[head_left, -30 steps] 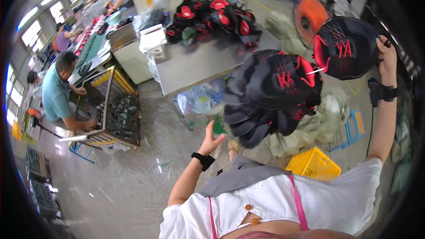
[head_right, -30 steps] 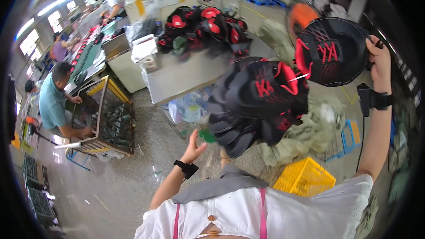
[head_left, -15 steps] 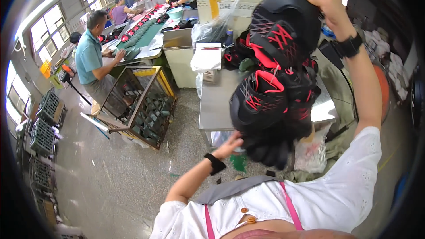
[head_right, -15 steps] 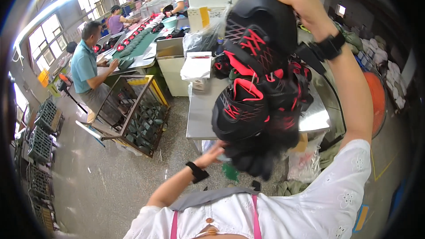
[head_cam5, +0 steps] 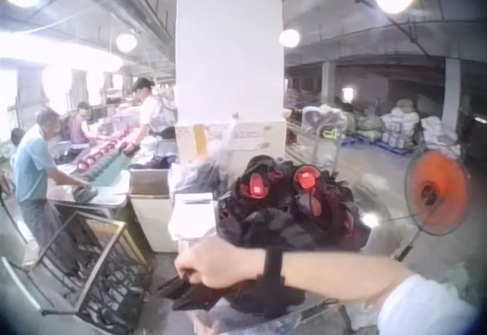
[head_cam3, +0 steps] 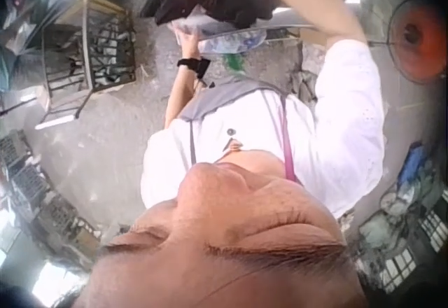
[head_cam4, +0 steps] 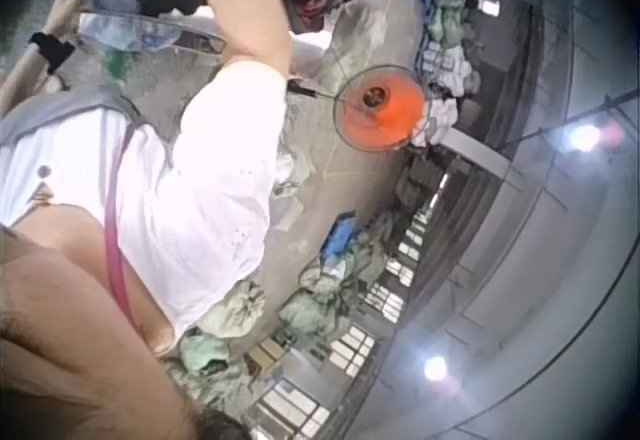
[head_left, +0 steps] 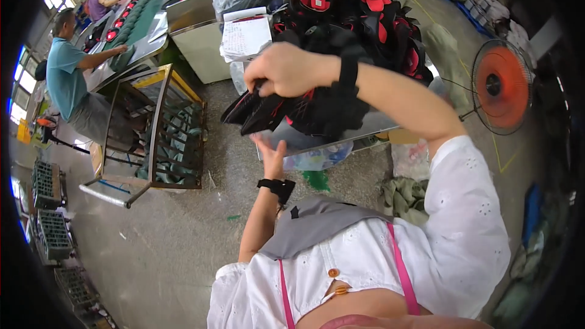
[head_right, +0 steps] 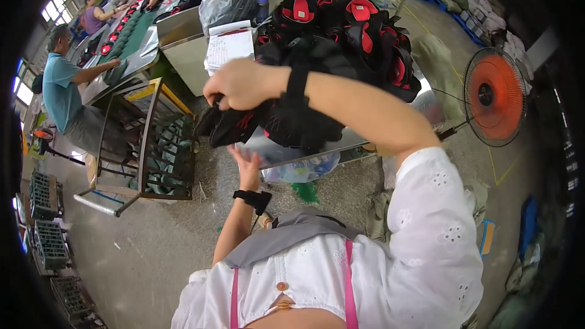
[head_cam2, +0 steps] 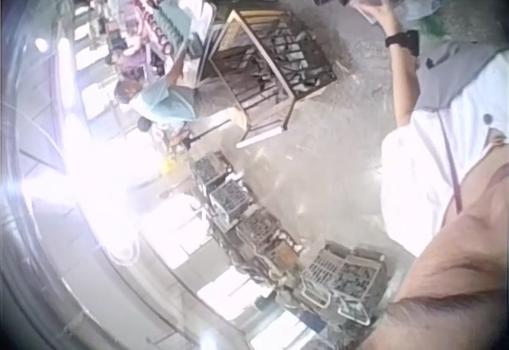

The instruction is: The recorder is organizing and bundling shoe uppers at a factory workstation.

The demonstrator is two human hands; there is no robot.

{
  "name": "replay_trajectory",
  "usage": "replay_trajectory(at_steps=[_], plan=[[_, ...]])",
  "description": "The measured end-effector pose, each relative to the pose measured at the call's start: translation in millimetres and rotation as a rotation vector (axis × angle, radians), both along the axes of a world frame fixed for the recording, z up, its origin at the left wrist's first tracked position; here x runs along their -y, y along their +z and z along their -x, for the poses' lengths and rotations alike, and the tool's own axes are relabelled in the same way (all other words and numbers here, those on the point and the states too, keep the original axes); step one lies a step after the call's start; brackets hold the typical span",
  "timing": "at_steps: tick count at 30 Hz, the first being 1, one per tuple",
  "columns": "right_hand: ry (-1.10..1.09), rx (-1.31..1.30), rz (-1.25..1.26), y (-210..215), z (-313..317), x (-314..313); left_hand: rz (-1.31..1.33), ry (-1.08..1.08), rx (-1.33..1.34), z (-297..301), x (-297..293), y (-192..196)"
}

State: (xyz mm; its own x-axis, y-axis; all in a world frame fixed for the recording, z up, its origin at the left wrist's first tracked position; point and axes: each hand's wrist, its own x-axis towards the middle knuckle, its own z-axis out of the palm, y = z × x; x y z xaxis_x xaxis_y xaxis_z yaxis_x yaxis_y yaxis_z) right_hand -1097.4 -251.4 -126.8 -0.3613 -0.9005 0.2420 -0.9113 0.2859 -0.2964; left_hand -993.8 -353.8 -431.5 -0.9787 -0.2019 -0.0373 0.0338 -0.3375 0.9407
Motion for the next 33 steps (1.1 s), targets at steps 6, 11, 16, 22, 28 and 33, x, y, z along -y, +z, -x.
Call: replay_trajectory(at_steps=[6,11,16,22,28,33], plan=[[-0.245,0.119,0.219,-49.3,-26.9,15.8,0.637,-0.101,-0.326,18.4,69.8,10.8],[-0.34,0.424,0.593,-63.8,-54.9,-6.5,0.214,-0.28,-0.121,5.8,72.5,5.9],[-1.033,0.15,0.069,-162.8,-34.0,-112.6,-0.654,-0.467,0.158,19.5,68.1,-25.6],[-1.248,0.242,-0.334,-157.3,-43.3,-99.0,-0.884,-0.77,0.556,42.4,68.0,-39.8],[-1.35,0.371,-0.206,-173.6,-60.3,-146.8,-0.055,-0.157,0.395,35.0,54.5,-20.4],[-1.476,0.574,0.3,-213.8,-64.1,-178.3,0.616,-0.18,-0.146,41.0,89.2,8.8]])
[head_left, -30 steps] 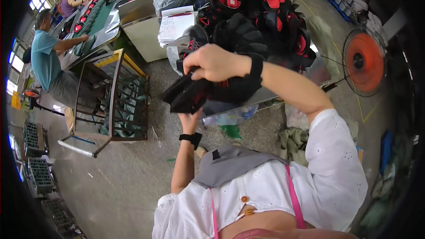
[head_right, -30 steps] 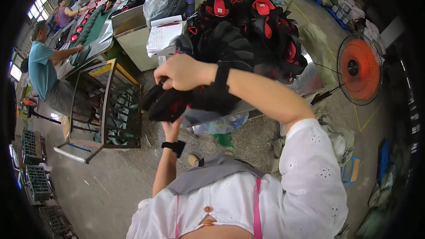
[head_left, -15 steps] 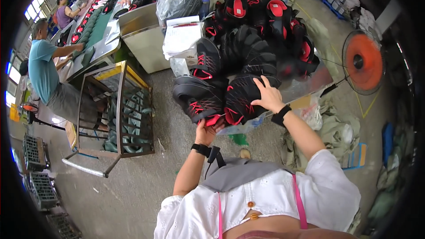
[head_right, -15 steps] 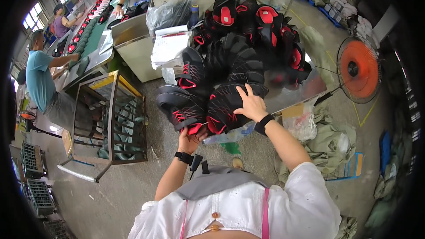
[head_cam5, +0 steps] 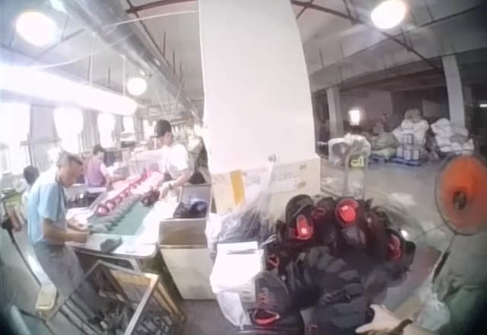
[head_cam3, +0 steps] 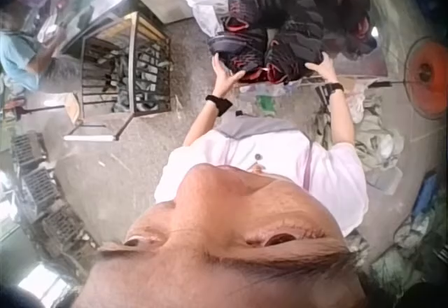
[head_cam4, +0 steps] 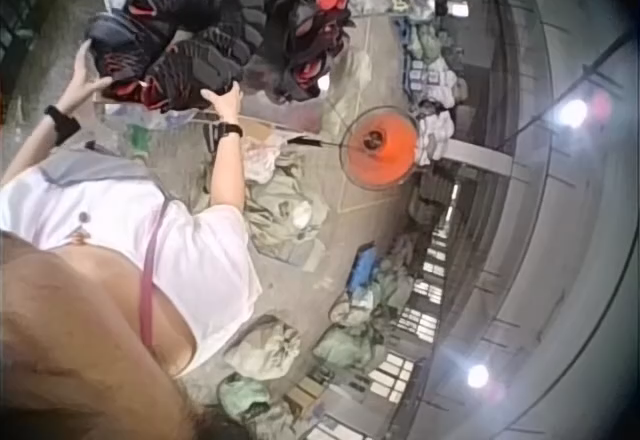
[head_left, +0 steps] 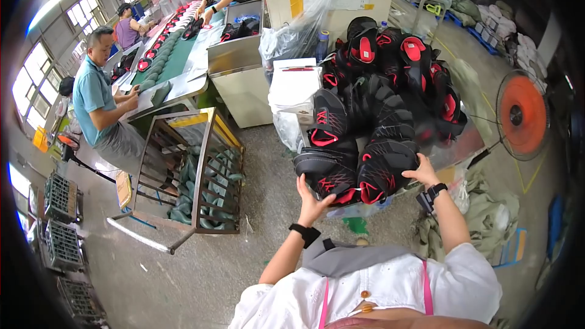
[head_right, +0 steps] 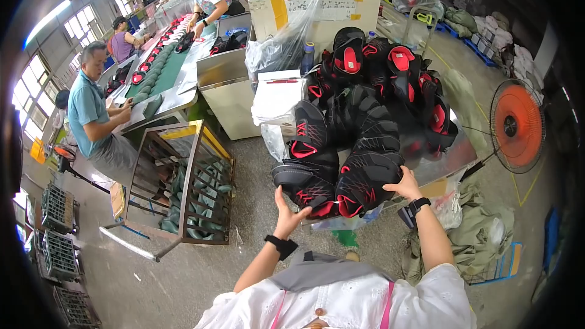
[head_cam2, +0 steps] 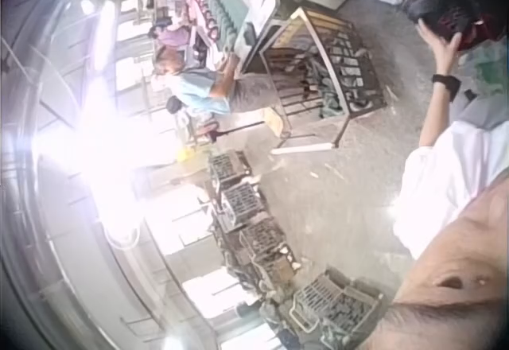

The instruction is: The recorder is organizing and bundling shoe uppers at a factory workstation.

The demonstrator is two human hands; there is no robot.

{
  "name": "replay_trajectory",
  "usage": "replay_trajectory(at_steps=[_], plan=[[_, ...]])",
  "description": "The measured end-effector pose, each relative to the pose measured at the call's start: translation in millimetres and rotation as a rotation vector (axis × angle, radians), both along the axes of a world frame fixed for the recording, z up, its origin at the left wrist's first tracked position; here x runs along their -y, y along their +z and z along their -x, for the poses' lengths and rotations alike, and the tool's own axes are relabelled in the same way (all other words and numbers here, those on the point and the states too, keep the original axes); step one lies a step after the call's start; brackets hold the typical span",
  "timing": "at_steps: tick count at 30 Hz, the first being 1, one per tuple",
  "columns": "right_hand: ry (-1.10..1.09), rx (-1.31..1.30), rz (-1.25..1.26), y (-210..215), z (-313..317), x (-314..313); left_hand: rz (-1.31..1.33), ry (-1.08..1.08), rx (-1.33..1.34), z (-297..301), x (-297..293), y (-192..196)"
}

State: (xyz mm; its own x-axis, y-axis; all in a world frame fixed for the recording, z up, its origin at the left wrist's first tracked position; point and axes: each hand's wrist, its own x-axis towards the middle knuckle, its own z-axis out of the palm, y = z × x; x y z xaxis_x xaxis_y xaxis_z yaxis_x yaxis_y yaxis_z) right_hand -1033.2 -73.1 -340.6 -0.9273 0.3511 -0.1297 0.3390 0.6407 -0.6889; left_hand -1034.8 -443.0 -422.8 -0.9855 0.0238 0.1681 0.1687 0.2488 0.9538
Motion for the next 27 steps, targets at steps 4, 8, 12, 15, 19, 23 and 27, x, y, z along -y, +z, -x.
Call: replay_trajectory(at_steps=[4,8,12,15,19,23,27], plan=[[0.13,-0.12,-0.064,2.6,8.8,7.3,-0.374,0.026,0.089,34.8,0.6,-26.2],[0.155,-0.23,-0.352,61.1,5.7,-16.7,0.169,0.096,-0.064,47.3,-35.7,-3.5],[0.103,-0.194,-0.489,77.0,14.2,-39.9,-0.172,-0.008,0.148,45.8,-44.7,-37.2],[0.092,-0.264,-0.422,30.9,24.6,-71.8,-0.238,-0.072,0.245,50.3,-57.8,-42.0],[0.293,-0.213,-0.262,38.1,45.7,-112.4,-0.319,-0.282,0.359,72.2,-41.0,-17.6],[0.369,0.021,-0.174,67.3,92.1,-160.3,0.447,-0.346,0.218,96.4,6.9,34.9],[0.768,-0.322,-0.426,54.5,202.2,-186.0,0.607,-0.111,-0.079,150.5,-14.3,128.1]])
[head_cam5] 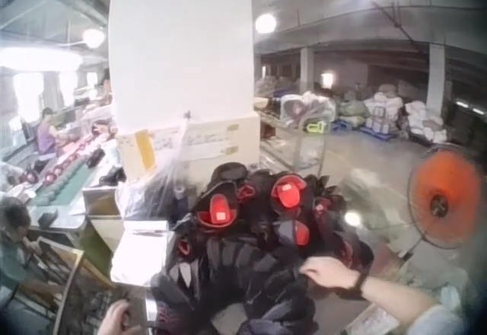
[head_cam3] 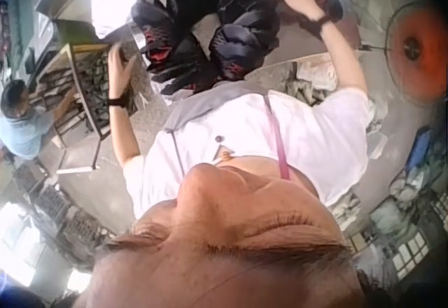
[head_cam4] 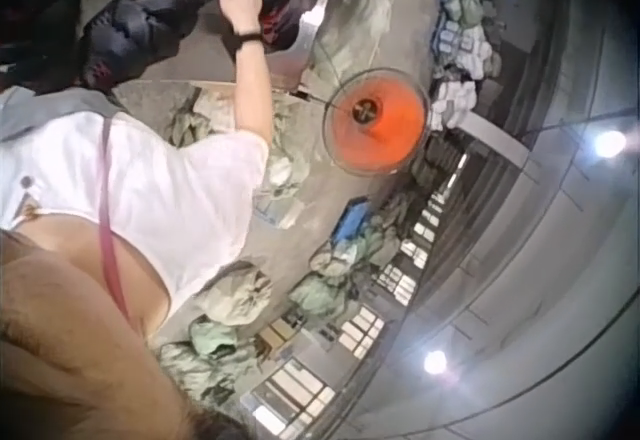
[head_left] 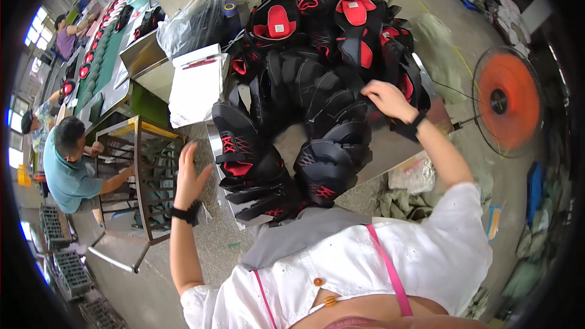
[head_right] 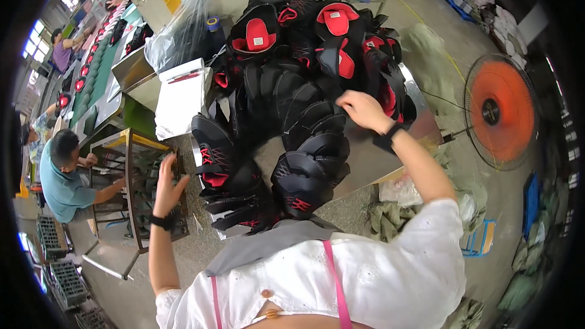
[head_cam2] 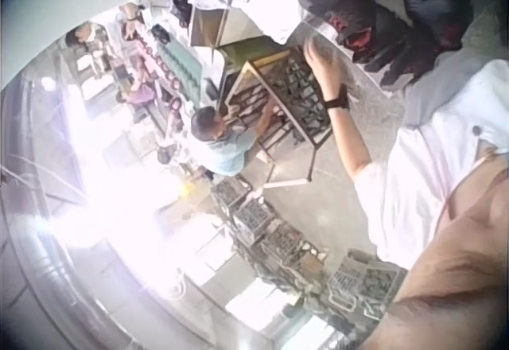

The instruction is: The recorder is organizing and bundling shoe uppers at a factory workstation.

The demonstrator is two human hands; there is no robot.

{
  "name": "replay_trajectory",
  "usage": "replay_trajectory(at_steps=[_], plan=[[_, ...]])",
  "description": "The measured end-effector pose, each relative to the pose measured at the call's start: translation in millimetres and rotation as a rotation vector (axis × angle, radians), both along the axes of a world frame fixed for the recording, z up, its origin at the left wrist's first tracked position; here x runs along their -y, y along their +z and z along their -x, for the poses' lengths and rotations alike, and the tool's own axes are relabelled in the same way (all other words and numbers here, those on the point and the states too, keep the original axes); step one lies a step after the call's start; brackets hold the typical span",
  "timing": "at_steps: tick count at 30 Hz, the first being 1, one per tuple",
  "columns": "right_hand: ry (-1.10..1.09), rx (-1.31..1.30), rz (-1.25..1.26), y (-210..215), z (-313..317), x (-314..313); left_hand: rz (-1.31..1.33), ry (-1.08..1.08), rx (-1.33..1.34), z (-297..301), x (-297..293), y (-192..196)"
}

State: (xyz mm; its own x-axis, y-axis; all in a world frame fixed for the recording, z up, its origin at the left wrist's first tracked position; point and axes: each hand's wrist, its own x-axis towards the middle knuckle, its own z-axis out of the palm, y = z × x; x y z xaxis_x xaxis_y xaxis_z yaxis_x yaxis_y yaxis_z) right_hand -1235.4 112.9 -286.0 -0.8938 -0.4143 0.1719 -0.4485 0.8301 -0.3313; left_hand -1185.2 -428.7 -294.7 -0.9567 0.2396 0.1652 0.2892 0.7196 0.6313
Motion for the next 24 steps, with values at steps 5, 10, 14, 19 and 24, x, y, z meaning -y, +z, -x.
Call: replay_trajectory(at_steps=[5,10,14,19,24], plan=[[0.255,-0.069,-0.014,-5.2,120.9,127.8,0.272,-0.553,-0.176,74.6,-146.5,33.8],[0.252,-0.157,-0.273,-30.9,154.2,177.2,0.889,-0.392,-0.54,119.2,-199.8,-29.7],[0.207,-0.404,-0.208,-0.6,123.0,122.0,0.796,-0.364,-0.441,116.3,-188.5,-37.4],[0.219,-0.246,-0.324,36.0,62.8,72.2,0.844,-0.43,-0.428,115.6,-173.4,-14.6],[0.065,-0.262,-0.267,47.5,28.8,-13.4,0.863,-0.32,-0.373,116.8,-155.4,-18.7]])
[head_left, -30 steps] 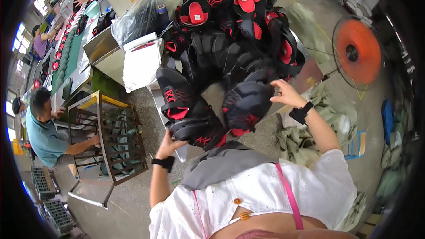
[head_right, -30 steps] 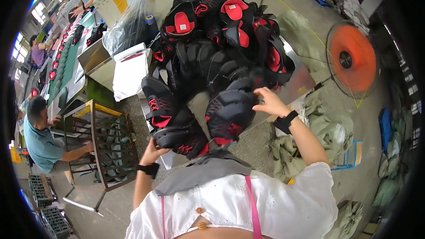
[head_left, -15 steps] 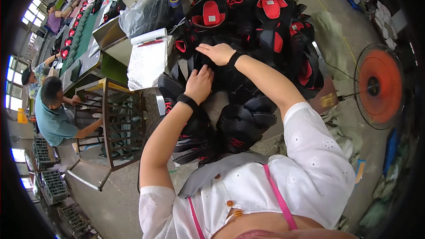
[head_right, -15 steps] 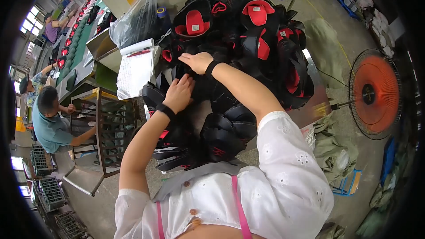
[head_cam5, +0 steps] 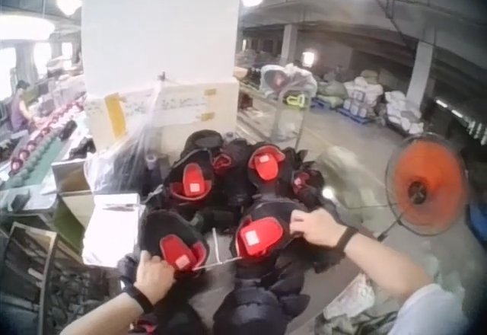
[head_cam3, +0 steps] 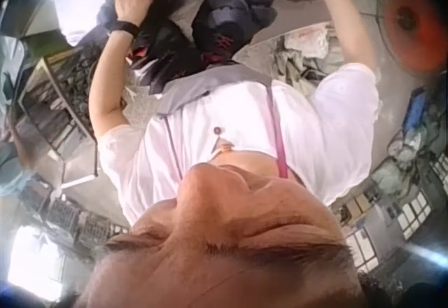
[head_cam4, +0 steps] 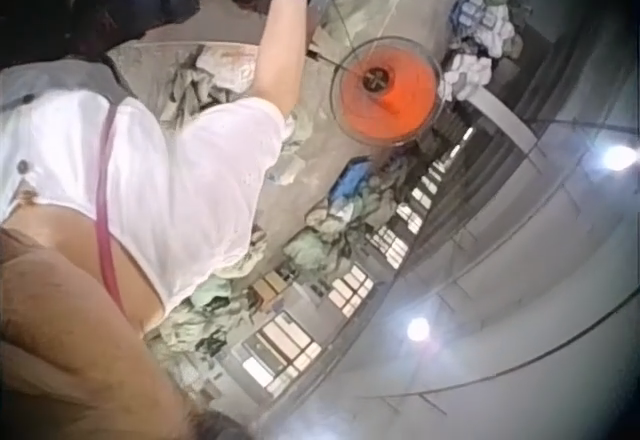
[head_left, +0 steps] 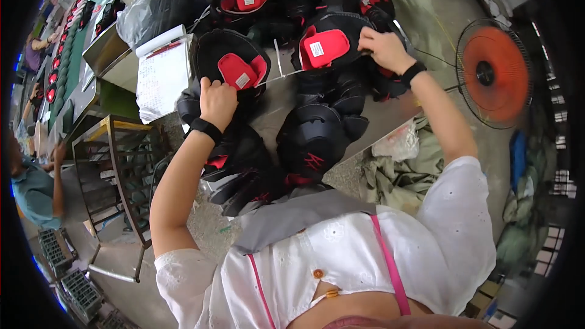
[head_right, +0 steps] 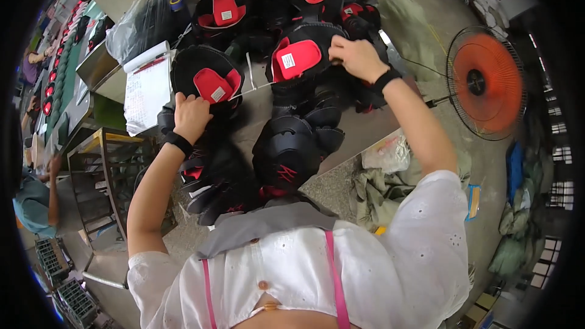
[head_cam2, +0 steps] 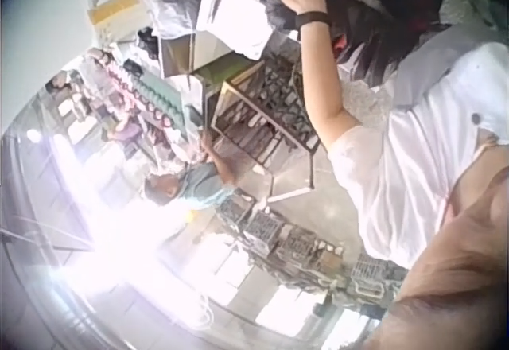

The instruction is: The recorder is organizing and bundling shoe uppers at a factory workstation.

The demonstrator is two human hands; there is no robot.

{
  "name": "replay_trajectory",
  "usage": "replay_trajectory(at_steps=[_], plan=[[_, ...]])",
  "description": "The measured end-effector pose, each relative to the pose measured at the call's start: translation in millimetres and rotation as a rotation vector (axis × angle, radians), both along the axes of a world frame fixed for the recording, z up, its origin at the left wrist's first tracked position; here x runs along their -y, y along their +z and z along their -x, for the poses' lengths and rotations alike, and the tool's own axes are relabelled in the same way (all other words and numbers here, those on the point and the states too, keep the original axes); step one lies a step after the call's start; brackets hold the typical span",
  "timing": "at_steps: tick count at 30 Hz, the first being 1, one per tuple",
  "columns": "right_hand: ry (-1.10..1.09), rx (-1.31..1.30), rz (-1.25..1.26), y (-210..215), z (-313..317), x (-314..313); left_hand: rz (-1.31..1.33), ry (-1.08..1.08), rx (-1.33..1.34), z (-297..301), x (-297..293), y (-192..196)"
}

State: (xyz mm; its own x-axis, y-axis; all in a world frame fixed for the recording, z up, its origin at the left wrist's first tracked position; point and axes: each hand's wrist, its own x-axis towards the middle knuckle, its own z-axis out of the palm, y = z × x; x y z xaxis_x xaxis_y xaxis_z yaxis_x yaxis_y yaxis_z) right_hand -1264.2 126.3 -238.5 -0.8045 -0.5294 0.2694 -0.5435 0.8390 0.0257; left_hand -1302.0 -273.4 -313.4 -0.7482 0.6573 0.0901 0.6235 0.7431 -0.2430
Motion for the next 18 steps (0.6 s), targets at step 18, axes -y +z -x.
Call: replay_trajectory(at_steps=[18], plan=[[-0.513,0.17,0.019,53.2,-15.6,111.0,-0.695,-0.023,0.656,37.2,-87.0,-27.1]])
